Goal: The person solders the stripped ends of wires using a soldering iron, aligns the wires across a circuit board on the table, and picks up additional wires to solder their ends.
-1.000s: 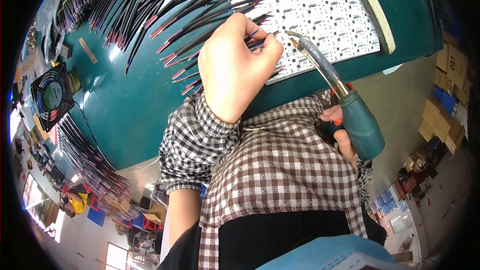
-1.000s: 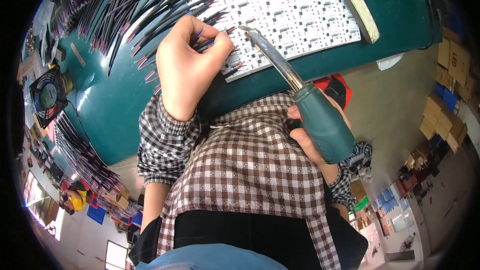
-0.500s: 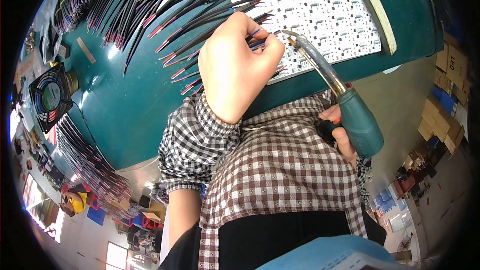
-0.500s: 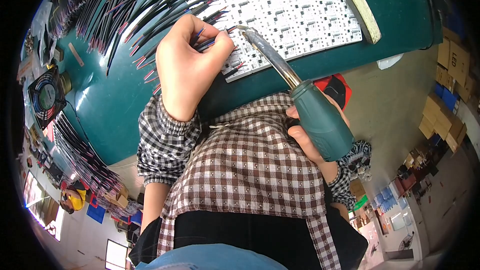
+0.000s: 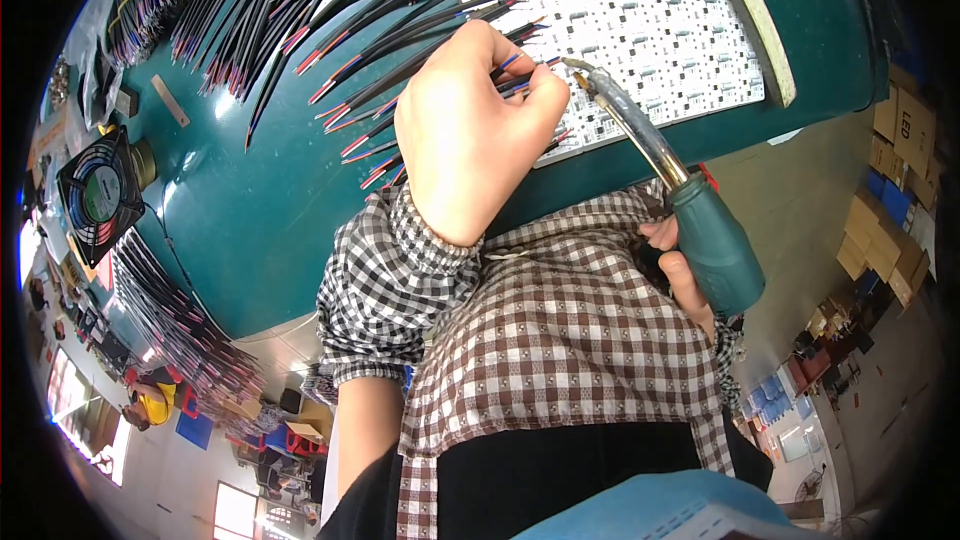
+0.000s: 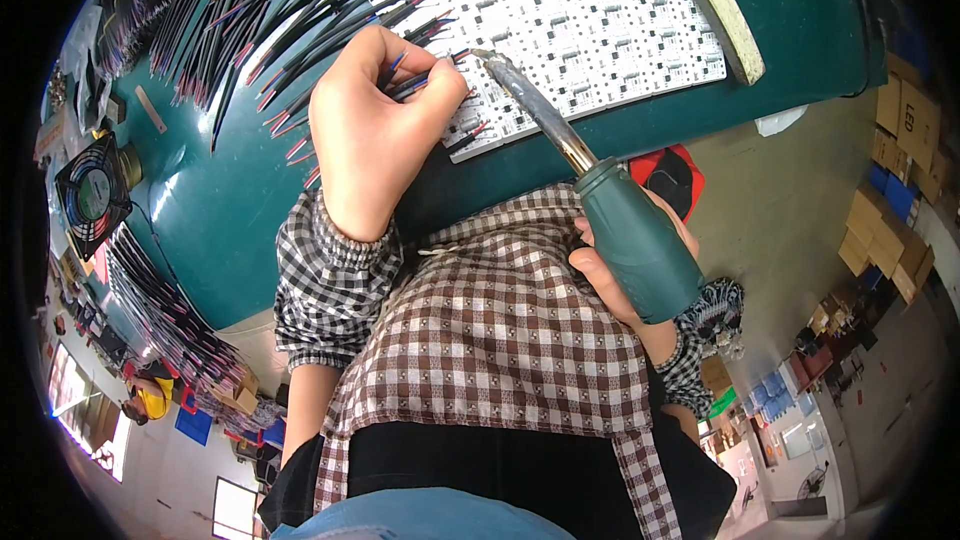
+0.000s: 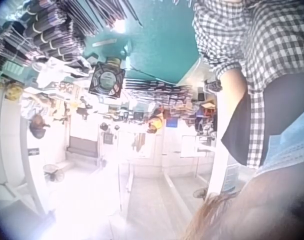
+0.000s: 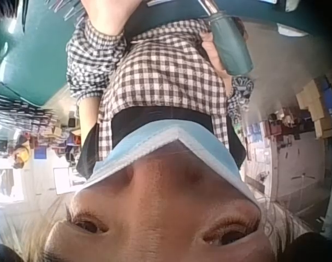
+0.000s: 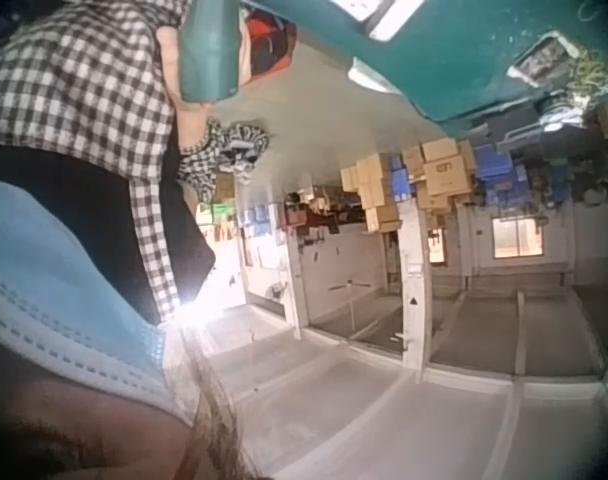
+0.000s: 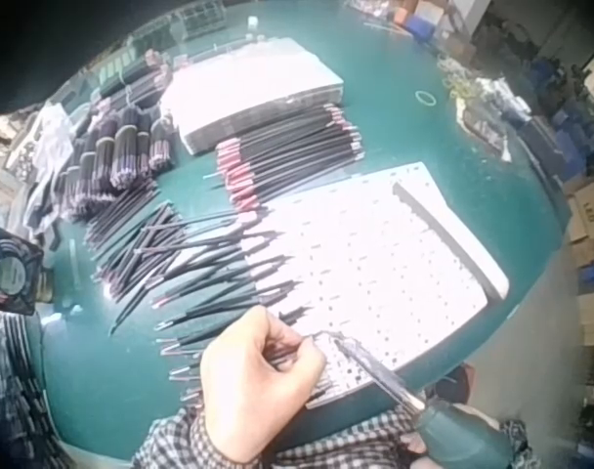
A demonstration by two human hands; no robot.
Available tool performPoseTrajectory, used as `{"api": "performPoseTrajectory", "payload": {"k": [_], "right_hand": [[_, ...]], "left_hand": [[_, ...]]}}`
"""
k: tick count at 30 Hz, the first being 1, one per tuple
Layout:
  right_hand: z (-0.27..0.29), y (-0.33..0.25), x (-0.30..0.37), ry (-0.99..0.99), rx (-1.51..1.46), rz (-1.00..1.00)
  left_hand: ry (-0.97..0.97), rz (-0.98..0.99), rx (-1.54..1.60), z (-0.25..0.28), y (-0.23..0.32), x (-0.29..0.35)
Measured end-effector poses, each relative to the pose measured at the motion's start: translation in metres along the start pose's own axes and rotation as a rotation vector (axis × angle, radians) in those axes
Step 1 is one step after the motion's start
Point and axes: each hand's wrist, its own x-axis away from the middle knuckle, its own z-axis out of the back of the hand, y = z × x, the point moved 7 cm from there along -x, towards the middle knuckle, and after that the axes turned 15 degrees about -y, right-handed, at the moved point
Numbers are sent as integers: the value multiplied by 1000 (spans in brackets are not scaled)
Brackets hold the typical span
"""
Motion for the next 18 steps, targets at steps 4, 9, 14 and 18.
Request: {"api": "performPoseTrajectory", "payload": {"k": [4,9,14,18], "right_hand": [[-8,-23,-15,68,-235,18],[-6,-27,-16,71,-297,-34],[-1,-23,-13,-177,-5,136],[-11,-34,-17,-206,-96,12]], "left_hand": [[-6,9,23,-1,-2,1],[-10,7,34,-1,-2,1],[10,-19,-12,0,1,3],[72,-85,-68,-1,6,7]]}}
